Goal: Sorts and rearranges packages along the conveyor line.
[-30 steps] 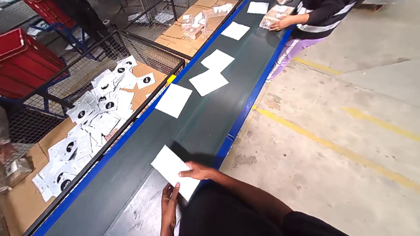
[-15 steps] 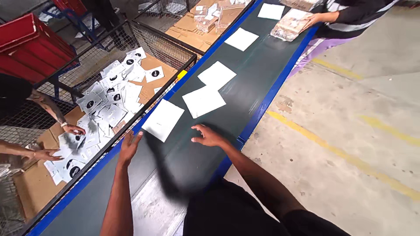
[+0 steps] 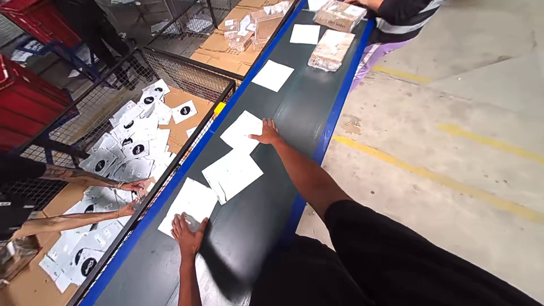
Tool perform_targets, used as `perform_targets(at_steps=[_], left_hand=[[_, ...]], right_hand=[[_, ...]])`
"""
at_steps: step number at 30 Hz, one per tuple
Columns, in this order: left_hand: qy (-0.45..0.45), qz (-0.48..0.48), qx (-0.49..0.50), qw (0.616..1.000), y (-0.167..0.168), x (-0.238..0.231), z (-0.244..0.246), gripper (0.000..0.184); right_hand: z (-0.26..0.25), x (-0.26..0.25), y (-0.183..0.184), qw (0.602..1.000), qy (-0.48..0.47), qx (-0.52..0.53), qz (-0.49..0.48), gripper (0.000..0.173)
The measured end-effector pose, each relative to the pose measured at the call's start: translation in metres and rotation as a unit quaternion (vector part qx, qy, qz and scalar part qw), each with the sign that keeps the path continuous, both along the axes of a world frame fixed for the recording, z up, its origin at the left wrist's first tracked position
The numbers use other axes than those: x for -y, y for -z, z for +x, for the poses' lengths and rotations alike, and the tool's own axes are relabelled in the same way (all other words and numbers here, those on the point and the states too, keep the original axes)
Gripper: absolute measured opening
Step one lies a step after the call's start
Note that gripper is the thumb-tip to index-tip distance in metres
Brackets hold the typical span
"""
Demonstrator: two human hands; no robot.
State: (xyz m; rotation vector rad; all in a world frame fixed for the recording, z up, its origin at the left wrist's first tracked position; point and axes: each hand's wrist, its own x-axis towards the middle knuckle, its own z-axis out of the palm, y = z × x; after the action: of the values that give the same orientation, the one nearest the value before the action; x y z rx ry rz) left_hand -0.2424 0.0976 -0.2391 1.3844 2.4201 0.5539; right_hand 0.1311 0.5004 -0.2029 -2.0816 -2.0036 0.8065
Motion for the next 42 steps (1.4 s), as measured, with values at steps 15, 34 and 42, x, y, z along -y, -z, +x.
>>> perform_targets(at_steps=[15, 34, 42], left_hand=[[0.007, 0.060, 0.034, 0.998, 0.004, 0.083, 0.118, 0.112], [-0.014, 0.021, 0.469, 0.883, -0.107, 0.125, 0.102, 0.029], [-0.081, 0.224, 0.372, 0.897, -0.126, -0.087, -0.067, 0.078]], right_hand=[[-0.084, 0.286, -0.006, 0.945, -0.271, -0.179, -0.028, 0.083], [-0.111, 0.337, -0.084, 0.791, -0.509, -0.338, 0.029, 0.041], [-0.020, 0.222, -0.087, 0.885, -0.083, -0.398, 0.229, 0.046]])
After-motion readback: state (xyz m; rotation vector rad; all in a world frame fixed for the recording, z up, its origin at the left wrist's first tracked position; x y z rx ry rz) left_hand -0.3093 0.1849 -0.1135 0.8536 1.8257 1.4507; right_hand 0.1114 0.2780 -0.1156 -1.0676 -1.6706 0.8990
